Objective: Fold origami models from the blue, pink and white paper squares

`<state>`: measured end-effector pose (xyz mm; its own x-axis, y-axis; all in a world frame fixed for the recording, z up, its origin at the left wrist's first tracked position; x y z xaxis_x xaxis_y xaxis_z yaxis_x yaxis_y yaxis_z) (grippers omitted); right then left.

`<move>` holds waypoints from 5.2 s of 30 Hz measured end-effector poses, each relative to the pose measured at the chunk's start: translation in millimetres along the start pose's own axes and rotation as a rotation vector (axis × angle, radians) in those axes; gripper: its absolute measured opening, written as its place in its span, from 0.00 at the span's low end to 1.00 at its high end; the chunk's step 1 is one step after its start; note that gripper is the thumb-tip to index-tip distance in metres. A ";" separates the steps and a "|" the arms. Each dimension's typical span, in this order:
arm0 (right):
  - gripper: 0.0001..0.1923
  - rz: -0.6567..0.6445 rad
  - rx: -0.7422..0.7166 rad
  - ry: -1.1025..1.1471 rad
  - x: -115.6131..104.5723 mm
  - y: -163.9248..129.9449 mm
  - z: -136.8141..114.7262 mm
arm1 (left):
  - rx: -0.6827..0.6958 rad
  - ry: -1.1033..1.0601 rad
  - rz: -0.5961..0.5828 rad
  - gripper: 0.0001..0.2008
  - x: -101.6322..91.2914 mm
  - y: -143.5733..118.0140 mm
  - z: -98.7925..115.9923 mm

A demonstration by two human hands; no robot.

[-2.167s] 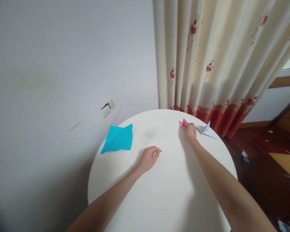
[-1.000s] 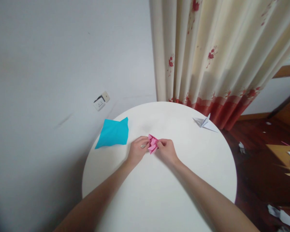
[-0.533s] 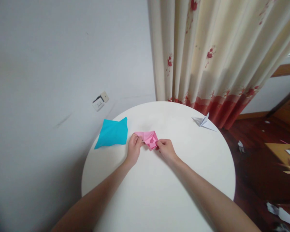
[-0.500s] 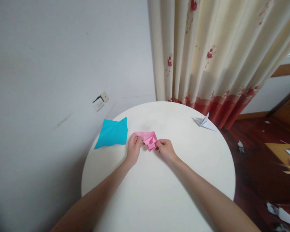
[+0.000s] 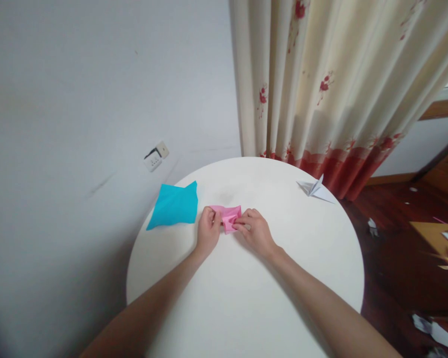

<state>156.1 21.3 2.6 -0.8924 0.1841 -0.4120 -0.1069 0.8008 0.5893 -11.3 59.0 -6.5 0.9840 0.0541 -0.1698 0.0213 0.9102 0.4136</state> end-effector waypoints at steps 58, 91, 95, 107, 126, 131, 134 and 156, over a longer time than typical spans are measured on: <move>0.17 0.139 0.434 0.099 4.6 -3.0 7.3 | 0.117 0.394 -0.348 0.05 1.4 -6.4 12.3; 0.20 0.198 0.346 0.112 -1.3 -2.4 5.8 | 0.383 0.505 -0.298 0.21 11.2 -25.9 45.5; 0.17 0.274 0.260 0.155 -4.6 -3.1 8.2 | 0.157 0.273 -0.155 0.21 7.4 -19.5 29.9; 0.19 0.235 0.193 0.368 -8.3 -4.0 -3.0 | 0.422 0.253 -0.045 0.16 -9.9 -14.3 47.7; 0.20 0.293 0.558 0.338 -7.8 -3.4 18.6 | 0.252 0.139 -0.040 0.09 -14.1 1.3 29.5; 0.18 0.133 0.788 0.633 -0.8 -2.8 26.8 | 0.086 0.132 -0.069 0.10 -9.7 6.3 15.3; 0.16 0.163 0.847 0.667 -1.8 -4.1 29.1 | 0.049 0.206 -0.069 0.12 -10.2 5.7 14.6; 0.07 0.446 0.117 -0.210 -20.4 -6.8 -8.8 | -0.145 0.316 -0.090 0.19 -14.5 4.2 12.5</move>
<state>171.1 7.1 13.1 -0.7312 0.6239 -0.2758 0.3253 0.6744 0.6629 -23.3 57.0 9.0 0.8753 0.0751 -0.4777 0.0577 0.9646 0.2575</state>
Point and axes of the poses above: each hand's wrist, its own y-axis towards the middle knuckle, its own x-axis out of the palm, z = x × y, the point moved 3 cm from there along y, towards the middle knuckle, and after that the axes turned 2 degrees about y, right-handed, at the moved point
